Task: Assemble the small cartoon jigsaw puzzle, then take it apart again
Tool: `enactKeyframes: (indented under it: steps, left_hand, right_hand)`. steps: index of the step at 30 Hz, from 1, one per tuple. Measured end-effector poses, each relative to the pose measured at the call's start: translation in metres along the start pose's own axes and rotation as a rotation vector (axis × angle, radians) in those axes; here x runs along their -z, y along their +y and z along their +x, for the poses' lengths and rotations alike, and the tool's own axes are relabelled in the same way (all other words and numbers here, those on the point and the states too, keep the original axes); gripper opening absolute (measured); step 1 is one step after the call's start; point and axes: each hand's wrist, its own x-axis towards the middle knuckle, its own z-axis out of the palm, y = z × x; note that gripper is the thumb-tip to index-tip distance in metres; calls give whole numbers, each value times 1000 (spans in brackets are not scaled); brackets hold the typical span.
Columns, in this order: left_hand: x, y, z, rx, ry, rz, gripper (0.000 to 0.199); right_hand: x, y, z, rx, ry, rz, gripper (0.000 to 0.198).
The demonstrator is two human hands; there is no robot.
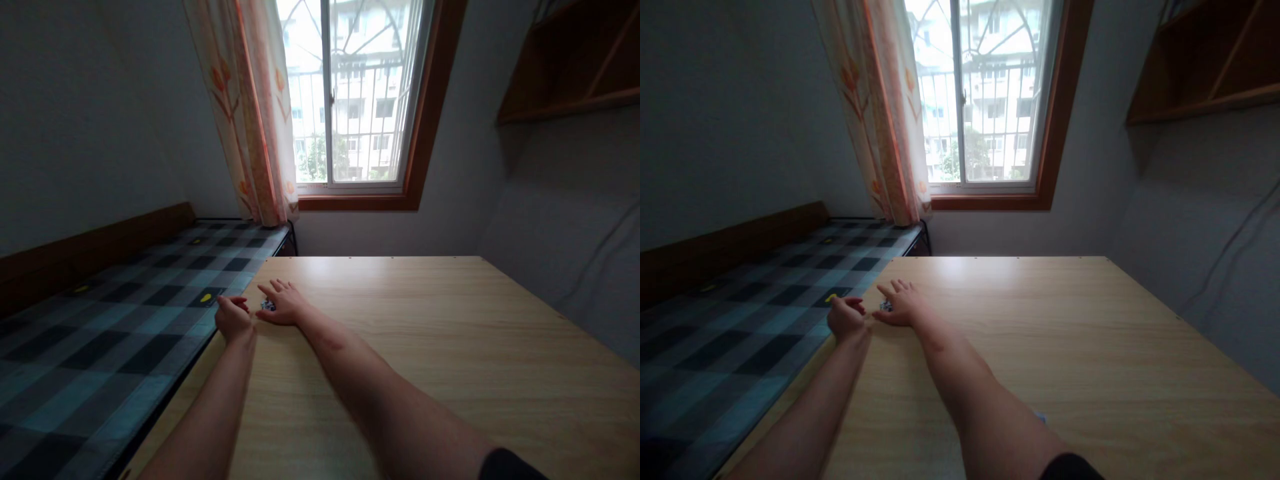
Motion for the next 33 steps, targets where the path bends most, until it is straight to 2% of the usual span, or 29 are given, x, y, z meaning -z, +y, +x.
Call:
enactKeyframes:
  steps: [4, 7, 12, 15, 17, 20, 24, 27, 29, 31, 33]
  left_hand:
    - [1, -2, 0, -71, -26, 90, 57]
    - [4, -1, -2, -202, -96, 224, 57]
    - [6, 3, -16, -461, -231, 397, 52]
    - [3, 7, -32, -696, -392, 456, 47]
    - [1, 11, -44, -877, -515, 483, 43]
    - [-4, 20, -69, -1115, -693, 533, 42]
    - [-10, 45, -124, -1302, -1000, 572, 38]
    - [-2, 70, -188, -1335, -1289, 671, 28]
    - [13, 82, -233, -1313, -1443, 724, 22]
    - [34, 86, -270, -1234, -1493, 815, 18]
    - [55, 80, -292, -1128, -1491, 881, 28]
  right_hand:
    - [11, 17, -21, -93, 81, 82, 82]
    - [39, 56, -59, -239, 42, 12, 81]
    - [104, 138, -164, -525, -52, -217, 78]
    - [127, 160, -233, -652, -60, -298, 74]
    - [132, 159, -273, -673, -87, -318, 71]
    - [130, 140, -315, -689, -79, -316, 67]
    - [125, 113, -336, -717, -58, -296, 63]
    - [127, 105, -334, -748, -39, -281, 63]
    - [129, 104, -332, -760, -25, -272, 63]
    - [130, 103, -332, -762, -9, -262, 63]
    - [130, 103, -333, -763, 1, -253, 63]
